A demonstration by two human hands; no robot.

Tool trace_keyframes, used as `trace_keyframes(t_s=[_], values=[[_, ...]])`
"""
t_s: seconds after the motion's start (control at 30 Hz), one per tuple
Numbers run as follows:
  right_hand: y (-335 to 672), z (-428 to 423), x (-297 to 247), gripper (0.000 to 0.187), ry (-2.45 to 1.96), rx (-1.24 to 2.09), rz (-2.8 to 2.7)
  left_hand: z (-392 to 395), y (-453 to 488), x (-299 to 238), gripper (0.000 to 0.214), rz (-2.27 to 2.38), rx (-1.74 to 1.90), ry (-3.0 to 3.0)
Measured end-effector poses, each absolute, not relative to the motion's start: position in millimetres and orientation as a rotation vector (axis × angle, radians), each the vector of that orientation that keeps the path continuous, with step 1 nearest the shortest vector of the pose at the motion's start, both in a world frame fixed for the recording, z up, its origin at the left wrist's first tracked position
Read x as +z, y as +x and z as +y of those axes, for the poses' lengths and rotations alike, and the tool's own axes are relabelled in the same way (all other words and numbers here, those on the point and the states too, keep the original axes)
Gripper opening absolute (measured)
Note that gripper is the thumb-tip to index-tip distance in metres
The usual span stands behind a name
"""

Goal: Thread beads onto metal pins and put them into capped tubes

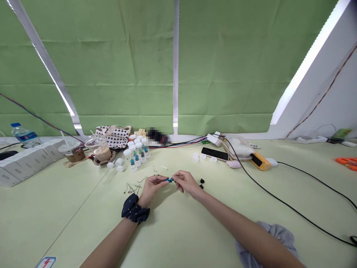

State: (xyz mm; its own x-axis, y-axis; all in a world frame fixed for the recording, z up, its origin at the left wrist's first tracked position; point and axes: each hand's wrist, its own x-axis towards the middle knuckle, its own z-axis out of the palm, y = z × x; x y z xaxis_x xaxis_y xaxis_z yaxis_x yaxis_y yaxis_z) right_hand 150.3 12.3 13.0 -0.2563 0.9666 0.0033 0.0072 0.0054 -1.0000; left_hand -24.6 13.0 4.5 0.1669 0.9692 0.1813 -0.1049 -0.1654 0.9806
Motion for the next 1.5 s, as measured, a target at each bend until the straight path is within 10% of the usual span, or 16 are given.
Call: trace_keyframes(t_s=[0.2,1.5], values=[[148.3,15.1,6.2,0.056,-1.139,1.513,-1.376,11.2,-22.3,6.5,0.019,0.924,1.227,1.349],[150.5,12.7,17.9,0.033,-1.018,1.328,-1.252,7.0,-16.9,4.9,0.017,0.875,1.245,1.310]])
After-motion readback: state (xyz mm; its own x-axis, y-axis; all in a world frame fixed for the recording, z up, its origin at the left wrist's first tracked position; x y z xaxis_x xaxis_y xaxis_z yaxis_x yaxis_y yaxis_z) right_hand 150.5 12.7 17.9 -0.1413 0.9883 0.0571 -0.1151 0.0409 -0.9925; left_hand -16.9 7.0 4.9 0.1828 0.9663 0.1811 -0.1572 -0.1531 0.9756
